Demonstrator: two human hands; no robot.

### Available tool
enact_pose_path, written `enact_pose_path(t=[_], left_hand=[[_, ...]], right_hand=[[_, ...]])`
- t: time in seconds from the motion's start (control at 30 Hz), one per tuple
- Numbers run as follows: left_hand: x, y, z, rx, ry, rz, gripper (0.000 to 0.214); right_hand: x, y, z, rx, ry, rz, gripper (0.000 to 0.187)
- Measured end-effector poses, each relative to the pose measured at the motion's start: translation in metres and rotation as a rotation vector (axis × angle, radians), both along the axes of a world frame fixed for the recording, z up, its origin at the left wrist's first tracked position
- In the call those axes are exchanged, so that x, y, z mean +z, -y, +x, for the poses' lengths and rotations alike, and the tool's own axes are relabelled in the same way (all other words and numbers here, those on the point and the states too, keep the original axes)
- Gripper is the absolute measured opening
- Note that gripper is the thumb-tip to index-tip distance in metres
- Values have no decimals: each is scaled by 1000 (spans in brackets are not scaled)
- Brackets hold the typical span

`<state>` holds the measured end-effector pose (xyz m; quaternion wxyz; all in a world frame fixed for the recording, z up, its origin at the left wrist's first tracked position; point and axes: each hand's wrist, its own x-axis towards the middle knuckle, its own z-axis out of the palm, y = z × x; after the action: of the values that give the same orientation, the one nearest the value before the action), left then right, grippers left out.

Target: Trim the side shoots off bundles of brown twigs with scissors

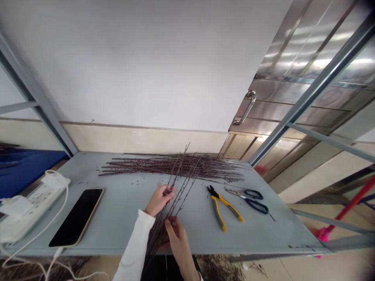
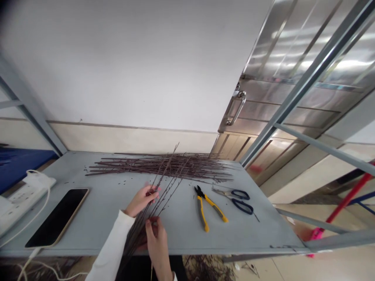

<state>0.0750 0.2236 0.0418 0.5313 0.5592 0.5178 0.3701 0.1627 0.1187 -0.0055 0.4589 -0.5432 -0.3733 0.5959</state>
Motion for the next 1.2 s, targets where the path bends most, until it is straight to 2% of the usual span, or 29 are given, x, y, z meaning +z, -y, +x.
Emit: enact_pose_path(t=[0.13,0.3,0.43,0.7,0.93,1.03,1.1,1.17,1.2], left_hand=[[11,9,-9,-25,112,8,46],[27,21,-10,-31,190,17,43],[31,30,-6,-16,277,-9,36],[35,41,-2,96,434,-18,33],[36,46,-5,160,575,-75,27],[35,45,-7,186,594,-88,28],[35,45,-8,193,597,-98,28],[35,45,-9,188,592,-106,27],[34,45,-9,176,584,-107,26]], right_hand=[[-8,-3,3,1,45,13,50],[-12,-3,5,3,68,26,50],[-9,-4,4,56,20,-23,51],[4,2,7,103,-57,-98,57],[19,7,16,-111,106,76,44],[30,2,45,-229,76,167,47],[32,-5,82,-373,154,308,49],[28,-16,134,-508,417,397,45],[23,-24,163,-548,621,395,42]])
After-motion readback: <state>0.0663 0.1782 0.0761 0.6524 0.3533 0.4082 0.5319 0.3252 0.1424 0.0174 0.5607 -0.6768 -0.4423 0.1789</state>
